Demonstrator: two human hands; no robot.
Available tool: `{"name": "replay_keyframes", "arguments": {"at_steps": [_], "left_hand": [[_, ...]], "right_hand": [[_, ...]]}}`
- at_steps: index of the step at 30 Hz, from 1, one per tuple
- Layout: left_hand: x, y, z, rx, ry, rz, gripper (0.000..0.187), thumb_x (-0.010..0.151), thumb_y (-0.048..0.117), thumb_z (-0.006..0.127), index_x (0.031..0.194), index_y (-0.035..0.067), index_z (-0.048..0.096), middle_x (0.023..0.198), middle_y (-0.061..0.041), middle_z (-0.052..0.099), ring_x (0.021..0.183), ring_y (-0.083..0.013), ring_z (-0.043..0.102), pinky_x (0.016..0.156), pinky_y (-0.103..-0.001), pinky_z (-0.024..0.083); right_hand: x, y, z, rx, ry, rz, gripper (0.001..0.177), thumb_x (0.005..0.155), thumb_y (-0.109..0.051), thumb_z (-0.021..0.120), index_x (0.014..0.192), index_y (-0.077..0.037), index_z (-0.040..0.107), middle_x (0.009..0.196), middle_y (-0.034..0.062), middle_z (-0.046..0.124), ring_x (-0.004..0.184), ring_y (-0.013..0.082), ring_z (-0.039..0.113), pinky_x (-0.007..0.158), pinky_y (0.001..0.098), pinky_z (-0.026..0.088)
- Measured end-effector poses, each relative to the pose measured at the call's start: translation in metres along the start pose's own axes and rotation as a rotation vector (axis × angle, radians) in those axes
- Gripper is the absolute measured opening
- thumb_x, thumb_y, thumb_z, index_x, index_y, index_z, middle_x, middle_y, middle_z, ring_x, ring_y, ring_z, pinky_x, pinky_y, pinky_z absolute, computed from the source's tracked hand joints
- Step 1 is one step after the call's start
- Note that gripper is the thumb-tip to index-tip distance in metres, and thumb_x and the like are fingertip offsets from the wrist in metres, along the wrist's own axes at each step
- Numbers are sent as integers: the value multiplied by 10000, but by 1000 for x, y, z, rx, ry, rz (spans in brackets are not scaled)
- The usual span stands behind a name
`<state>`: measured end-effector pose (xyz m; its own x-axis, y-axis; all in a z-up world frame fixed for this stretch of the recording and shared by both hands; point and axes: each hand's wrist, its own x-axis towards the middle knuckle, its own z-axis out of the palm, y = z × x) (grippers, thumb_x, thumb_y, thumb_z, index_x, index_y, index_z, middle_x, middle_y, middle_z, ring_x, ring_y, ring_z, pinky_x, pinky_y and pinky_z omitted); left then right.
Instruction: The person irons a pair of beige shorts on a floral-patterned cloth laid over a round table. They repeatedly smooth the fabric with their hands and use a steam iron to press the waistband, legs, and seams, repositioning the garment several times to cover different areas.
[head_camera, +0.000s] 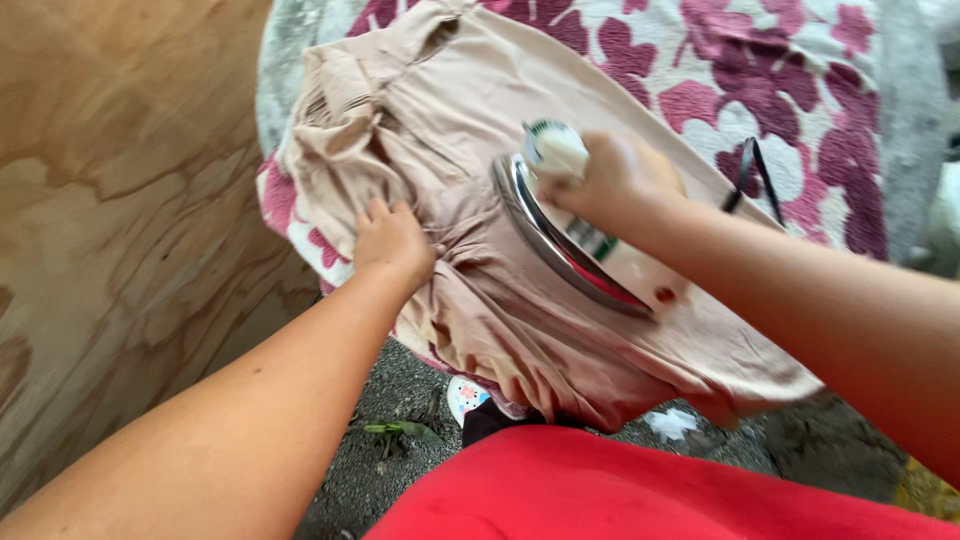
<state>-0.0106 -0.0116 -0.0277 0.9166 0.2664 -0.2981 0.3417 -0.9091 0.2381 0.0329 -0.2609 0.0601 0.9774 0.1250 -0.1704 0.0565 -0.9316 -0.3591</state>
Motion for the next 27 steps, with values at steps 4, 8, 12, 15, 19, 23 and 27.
{"name": "replay_keyframes", "arguments": {"at_steps": [4,8,12,15,19,23,27], "left_hand": [[-4,1,-8,9,5,31,833,782,422,877,1385,-8,496,1541,-199,352,1423,-384,338,1154,-427,332],[-7,-1,-11,-11,-8,41,822,786,410,876,1382,-11,499,1543,-195,353,1423,-380,344,1149,-431,343],[-8,6,-4,-12,16,5,872,779,395,869,1424,-5,440,1521,-167,362,1409,-361,351,1114,-436,377],[-5,5,0,-12,13,-2,853,790,400,866,1416,-4,451,1504,-167,388,1406,-360,370,1144,-429,373],[-8,1,6,-50,44,-27,799,786,351,866,1386,2,471,1491,-182,400,1403,-380,372,1132,-431,386],[-8,8,7,-45,74,-1,749,806,336,863,1359,-4,490,1498,-204,394,1384,-413,379,1147,-449,366],[-10,8,-5,-26,-22,-72,774,813,335,858,1400,20,463,1506,-196,385,1396,-401,378,1134,-453,381]], "right_hand": [[-88,60,-26,-34,-20,212,551,746,-542,817,1143,-167,744,898,118,786,794,275,769,739,451,574],[-135,86,-46,-57,41,382,549,763,-558,773,1201,-231,726,892,116,790,813,306,777,744,458,581],[-115,118,-30,-173,142,286,614,799,-652,768,1065,-98,751,898,203,764,852,382,740,754,482,567],[-44,124,-16,-192,236,122,665,823,-683,753,1034,-53,748,899,223,740,818,392,728,729,499,559],[58,63,-18,-133,292,25,621,761,-635,810,1080,-105,760,949,184,745,878,379,717,764,494,550],[105,50,-32,-142,195,18,696,743,-651,839,1119,-75,733,974,198,738,899,387,720,774,502,558],[84,111,-36,-133,111,53,666,748,-637,807,1152,-112,733,999,183,757,929,373,735,800,515,561]]}}
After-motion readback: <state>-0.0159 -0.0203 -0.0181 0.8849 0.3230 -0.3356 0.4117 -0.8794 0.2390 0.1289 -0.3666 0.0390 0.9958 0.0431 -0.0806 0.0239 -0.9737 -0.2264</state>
